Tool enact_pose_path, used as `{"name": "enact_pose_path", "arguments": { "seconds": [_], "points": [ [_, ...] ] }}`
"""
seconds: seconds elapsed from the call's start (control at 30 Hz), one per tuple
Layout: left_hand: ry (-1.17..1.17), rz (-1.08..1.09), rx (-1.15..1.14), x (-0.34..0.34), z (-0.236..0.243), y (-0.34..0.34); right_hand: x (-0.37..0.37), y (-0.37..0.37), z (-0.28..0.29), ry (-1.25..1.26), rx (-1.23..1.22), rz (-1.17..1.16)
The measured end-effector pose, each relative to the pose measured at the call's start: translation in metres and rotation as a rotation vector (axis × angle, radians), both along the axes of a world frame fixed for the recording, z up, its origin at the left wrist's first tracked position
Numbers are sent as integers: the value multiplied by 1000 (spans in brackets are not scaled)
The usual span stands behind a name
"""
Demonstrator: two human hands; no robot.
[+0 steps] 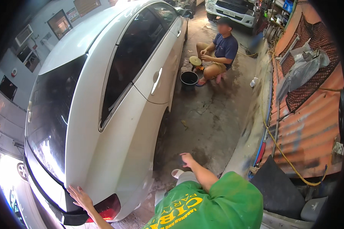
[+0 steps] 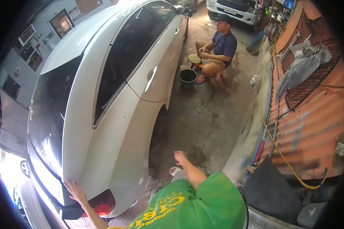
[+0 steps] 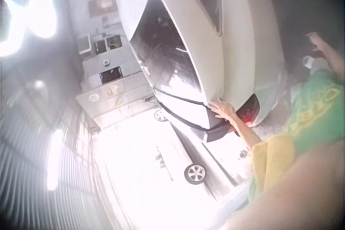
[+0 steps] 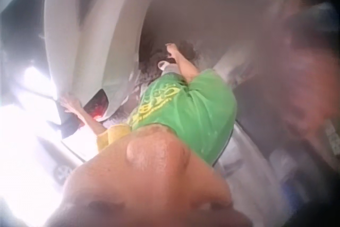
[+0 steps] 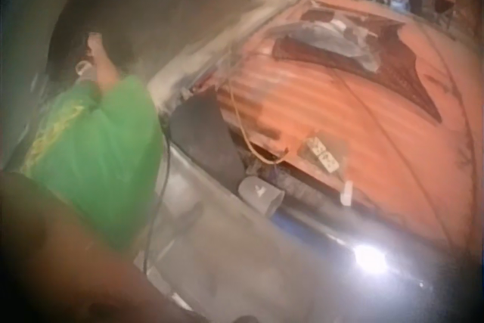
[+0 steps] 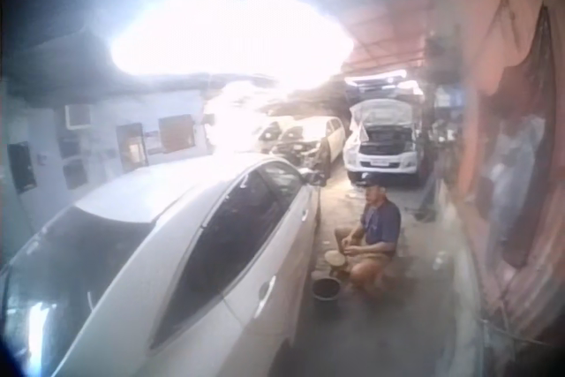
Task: The person applies a carbon fiber wrap to the spoiler of a white car, smoothing it by hand and using a cloth to press it down across the surface.
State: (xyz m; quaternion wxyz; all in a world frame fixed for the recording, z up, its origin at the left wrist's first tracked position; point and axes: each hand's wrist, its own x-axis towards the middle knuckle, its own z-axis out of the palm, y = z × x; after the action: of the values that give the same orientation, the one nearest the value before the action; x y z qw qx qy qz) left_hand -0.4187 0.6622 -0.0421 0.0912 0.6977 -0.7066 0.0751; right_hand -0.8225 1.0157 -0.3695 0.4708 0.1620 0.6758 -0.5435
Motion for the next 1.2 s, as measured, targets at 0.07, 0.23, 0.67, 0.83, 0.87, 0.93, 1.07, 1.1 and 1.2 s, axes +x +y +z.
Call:
{"name": "enact_pose_path", "arguments": {
  "seconds": [0.07,0.23,0.67,0.83,0.87,0.93,1.07,1.1,1.2],
  "points": [
    [19,-31,-54,-6,2,-10,-19,40,-15,20,38,-82],
    [56,-179,-96,20,2,-25,-28,70,8,79,250,-125],
    [853,-444,0,238,20,110,314,-154,238,-21,-568,800],
    [1089,149,98,380,-66,198,440,-279,404,790,-1035,852],
    [1076,204,169,396,-75,215,458,-307,424,922,-1080,783],
    [1067,294,313,416,-89,232,490,-354,451,1268,-1147,724],
    [1079,233,477,438,-106,223,569,-402,440,1734,-1089,1067],
    [1088,219,473,440,-110,216,589,-412,410,1845,-884,1280],
    [1175,285,410,456,-109,200,635,-451,381,1941,-594,1590]
  ]
}}
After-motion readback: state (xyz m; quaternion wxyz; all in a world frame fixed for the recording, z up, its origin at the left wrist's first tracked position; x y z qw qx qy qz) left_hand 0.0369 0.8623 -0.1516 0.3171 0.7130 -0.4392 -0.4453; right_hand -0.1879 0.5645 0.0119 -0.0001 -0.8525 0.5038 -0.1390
